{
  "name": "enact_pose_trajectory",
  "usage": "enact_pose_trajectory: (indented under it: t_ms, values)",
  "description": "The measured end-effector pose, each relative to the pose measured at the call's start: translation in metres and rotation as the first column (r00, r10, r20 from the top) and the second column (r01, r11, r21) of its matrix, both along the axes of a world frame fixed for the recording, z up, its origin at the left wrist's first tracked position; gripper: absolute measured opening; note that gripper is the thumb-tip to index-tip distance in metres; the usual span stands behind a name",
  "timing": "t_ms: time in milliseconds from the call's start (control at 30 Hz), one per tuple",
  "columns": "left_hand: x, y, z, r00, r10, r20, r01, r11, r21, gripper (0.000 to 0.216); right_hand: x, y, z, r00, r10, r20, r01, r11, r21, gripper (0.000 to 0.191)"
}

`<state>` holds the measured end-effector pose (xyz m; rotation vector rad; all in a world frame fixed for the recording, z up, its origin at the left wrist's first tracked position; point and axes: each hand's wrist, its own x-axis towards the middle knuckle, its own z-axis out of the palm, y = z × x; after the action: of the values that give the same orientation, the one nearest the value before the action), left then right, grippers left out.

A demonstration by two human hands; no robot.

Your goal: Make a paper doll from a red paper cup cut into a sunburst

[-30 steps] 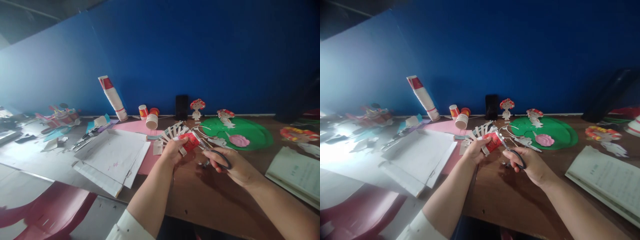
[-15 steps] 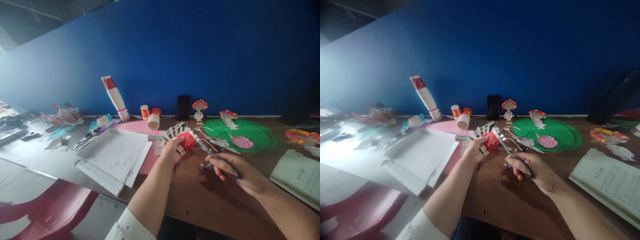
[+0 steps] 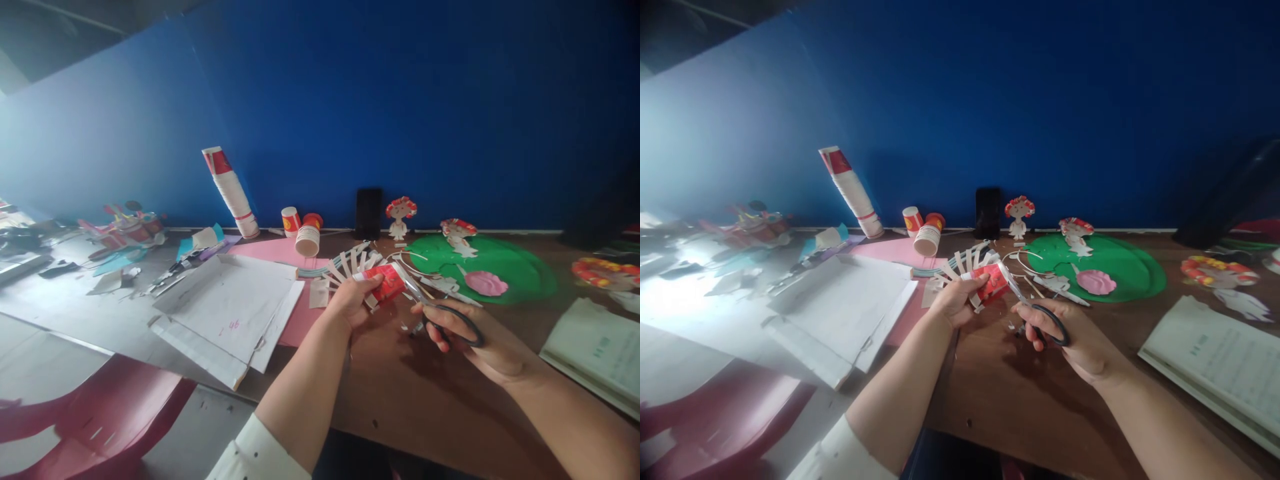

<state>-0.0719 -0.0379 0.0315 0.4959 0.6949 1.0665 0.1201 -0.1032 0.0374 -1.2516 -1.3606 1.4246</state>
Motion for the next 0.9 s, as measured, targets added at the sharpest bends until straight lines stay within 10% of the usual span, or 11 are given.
enact_pose_trajectory:
  t_ms: [900]
  values:
    - [-0.002,-0.001,-0.003,0.995,-0.102,-0.01,0.102,0.994,-0.037,0.009,-0.004,-0.006,-0.011,0.964,-0.131,0.23,0.091,0.98,0.178,0.048]
